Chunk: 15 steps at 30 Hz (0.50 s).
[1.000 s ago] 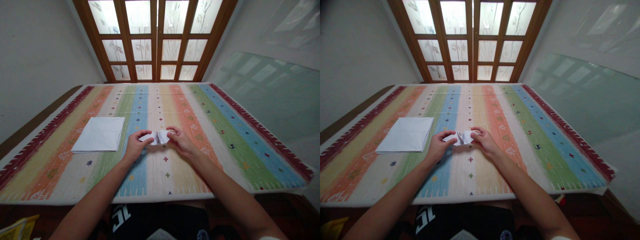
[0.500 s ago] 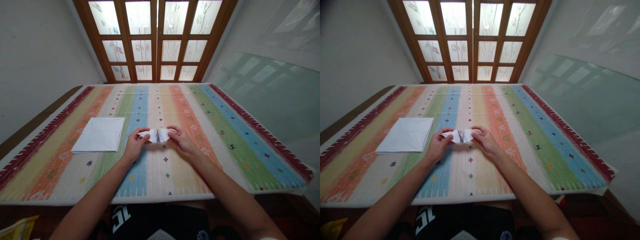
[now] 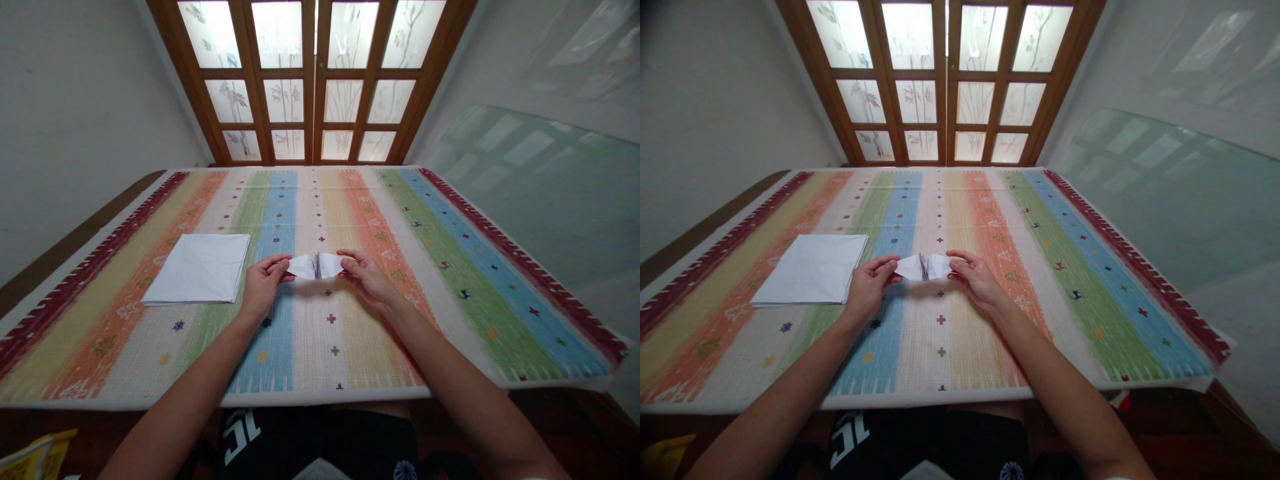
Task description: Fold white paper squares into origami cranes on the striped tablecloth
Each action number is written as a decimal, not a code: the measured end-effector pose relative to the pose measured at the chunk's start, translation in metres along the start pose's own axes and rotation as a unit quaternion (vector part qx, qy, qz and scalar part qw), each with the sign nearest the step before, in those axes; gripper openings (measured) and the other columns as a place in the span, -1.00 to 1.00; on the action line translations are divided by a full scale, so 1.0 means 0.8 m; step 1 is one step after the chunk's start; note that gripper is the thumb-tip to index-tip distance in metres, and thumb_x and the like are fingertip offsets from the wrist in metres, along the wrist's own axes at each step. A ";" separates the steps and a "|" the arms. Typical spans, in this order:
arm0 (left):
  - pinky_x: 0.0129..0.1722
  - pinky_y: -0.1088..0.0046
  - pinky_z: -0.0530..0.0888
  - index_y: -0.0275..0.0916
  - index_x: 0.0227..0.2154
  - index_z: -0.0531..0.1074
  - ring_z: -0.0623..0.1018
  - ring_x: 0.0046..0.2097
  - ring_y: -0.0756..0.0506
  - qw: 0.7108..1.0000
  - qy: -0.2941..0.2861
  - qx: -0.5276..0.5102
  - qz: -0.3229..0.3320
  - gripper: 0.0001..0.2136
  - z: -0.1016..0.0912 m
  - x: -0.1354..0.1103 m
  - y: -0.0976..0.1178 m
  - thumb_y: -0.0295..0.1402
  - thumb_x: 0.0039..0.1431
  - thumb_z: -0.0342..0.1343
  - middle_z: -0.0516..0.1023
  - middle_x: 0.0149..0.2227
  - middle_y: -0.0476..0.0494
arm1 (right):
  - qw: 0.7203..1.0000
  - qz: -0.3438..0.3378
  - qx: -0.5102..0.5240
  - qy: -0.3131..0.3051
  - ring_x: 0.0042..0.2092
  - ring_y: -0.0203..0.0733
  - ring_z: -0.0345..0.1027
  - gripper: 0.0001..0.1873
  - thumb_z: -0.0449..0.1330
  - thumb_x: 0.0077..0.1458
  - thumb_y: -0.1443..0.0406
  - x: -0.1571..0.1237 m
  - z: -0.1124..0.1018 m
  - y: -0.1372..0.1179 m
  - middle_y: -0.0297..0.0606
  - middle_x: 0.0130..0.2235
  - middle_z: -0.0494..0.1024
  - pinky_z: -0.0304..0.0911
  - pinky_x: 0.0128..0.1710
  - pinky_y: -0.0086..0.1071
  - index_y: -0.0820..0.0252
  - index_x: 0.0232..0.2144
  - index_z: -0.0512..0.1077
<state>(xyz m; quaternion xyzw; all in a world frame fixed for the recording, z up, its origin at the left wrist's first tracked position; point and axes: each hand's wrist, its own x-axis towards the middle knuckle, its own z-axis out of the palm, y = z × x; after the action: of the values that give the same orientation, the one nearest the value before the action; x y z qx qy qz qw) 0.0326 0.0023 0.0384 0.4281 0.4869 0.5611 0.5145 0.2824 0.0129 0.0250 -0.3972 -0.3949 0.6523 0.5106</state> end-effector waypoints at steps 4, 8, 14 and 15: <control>-0.31 0.39 0.67 -0.34 -0.17 0.67 0.68 -0.41 -0.09 0.999 -0.029 0.004 -0.024 -0.41 0.000 -0.002 0.001 0.05 -0.15 0.55 0.71 -0.40 -0.15 | 0.999 -0.014 -0.039 -0.010 -0.28 -0.24 0.50 -0.59 0.61 -0.16 0.07 0.001 -0.006 -0.003 -0.32 -0.27 0.66 0.47 -0.21 -0.35 0.03 -0.24 0.68; -0.27 0.35 0.68 -0.33 -0.12 0.62 0.71 -0.35 -0.13 0.996 -0.081 0.022 -0.033 -0.41 0.000 -0.004 0.003 0.08 -0.02 0.48 0.73 -0.34 -0.23 | 0.995 -0.029 -0.097 -0.007 -0.25 -0.20 0.52 -0.68 0.58 -0.15 0.06 0.003 -0.019 -0.015 -0.28 -0.27 0.68 0.48 -0.19 -0.31 0.06 -0.38 0.67; -0.28 0.36 0.65 -0.24 -0.10 0.58 0.71 -0.28 -0.12 0.988 -0.104 0.113 0.018 -0.59 -0.006 -0.001 -0.002 0.00 0.18 0.33 0.73 -0.21 -0.23 | 0.976 -0.122 -0.113 0.143 -0.21 -0.17 0.52 -0.68 0.53 -0.15 0.12 0.014 -0.069 -0.049 -0.23 -0.17 0.67 0.50 -0.21 -0.30 0.07 -0.32 0.65; -0.29 0.36 0.64 -0.23 -0.12 0.59 0.71 -0.27 -0.13 0.984 -0.103 0.142 0.035 -0.63 -0.006 0.000 -0.003 -0.04 0.19 0.32 0.73 -0.20 -0.22 | 0.966 -0.144 -0.114 0.183 -0.22 -0.17 0.51 -0.70 0.50 -0.13 0.13 0.017 -0.082 -0.055 -0.24 -0.17 0.66 0.51 -0.22 -0.30 0.07 -0.31 0.63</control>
<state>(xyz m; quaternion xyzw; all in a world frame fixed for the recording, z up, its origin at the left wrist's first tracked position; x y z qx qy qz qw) 0.0280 0.0015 0.0355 0.5688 0.4910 0.4571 0.4759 0.3564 0.0405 0.0399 -0.5044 -0.4193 0.4388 0.6143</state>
